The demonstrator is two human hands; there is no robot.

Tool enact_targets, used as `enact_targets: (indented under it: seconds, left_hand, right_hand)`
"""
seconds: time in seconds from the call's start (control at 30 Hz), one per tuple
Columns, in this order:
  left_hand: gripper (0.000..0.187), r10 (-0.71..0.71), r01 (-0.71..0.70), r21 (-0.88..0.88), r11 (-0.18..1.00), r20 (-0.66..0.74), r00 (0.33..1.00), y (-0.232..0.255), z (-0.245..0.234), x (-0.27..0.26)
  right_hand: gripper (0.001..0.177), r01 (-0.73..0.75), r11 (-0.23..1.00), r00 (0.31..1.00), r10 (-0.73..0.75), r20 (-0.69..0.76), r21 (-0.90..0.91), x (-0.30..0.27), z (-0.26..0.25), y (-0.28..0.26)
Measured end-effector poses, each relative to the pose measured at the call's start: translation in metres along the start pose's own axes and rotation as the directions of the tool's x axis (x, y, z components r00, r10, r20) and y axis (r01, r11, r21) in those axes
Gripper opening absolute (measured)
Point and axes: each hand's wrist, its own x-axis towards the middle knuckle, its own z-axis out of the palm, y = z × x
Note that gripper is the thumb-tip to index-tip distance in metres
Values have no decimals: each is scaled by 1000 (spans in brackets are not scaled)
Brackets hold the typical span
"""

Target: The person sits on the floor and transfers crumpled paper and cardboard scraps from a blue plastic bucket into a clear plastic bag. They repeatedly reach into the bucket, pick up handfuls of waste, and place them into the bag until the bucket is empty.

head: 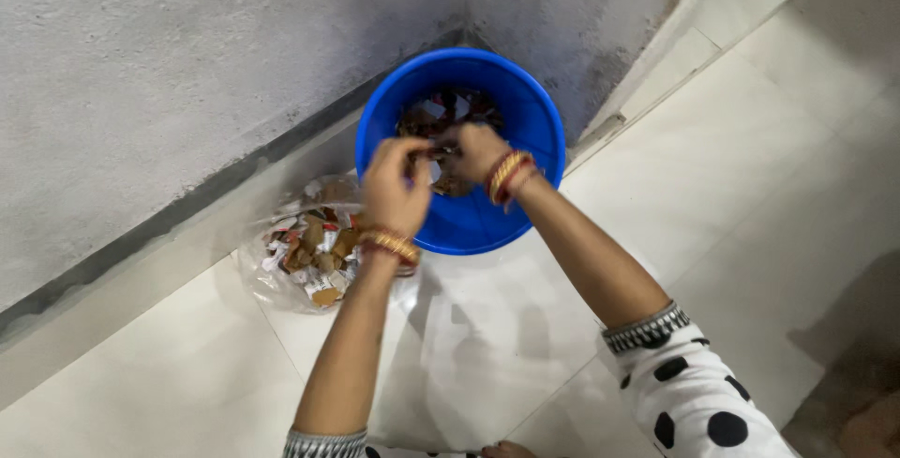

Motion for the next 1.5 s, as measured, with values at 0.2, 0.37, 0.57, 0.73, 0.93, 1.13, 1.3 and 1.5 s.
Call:
enact_targets:
  seconds: [0.2, 0.37, 0.57, 0.73, 0.93, 1.13, 1.3, 1.5]
  left_hand:
    - [29, -468, 476, -285, 832, 100, 878, -95, 121, 67]
    - [50, -828, 748, -528, 403, 138, 544, -172, 177, 75]
    - [50, -913, 783, -598, 172, 201, 354, -200, 210, 79]
    - [52, -915, 781, -614, 113, 242, 323, -208, 214, 73]
    - [56, -889, 767, -628, 135, 264, 373, -216, 214, 70]
    - [61, -838, 707, -686, 169, 278, 470, -229, 218, 78]
    - [56, -808, 730, -613, 304, 240, 539, -230, 211, 71]
    - [47, -727, 677, -697, 238, 334, 600, -189, 181, 55]
  right_hand:
    - [37, -240, 970, 970, 239, -44, -28, 113, 27, 69]
    - [42, -263, 965, 953, 258, -156, -12, 167, 95, 116]
    - [41, -236, 972, 955, 234, -184, 11, 182, 125, 141]
    - [38, -218, 976, 957, 216, -194, 8, 177, 117, 140]
    - [42, -307, 952, 947, 306, -98, 8, 160, 105, 119]
    - [47, -190, 982, 976, 189, -109, 8, 167, 109, 113]
    - [37, -204, 979, 971, 200, -127, -21, 144, 87, 98]
    - [35, -49, 986, 993, 65, -101, 157, 74, 30, 51]
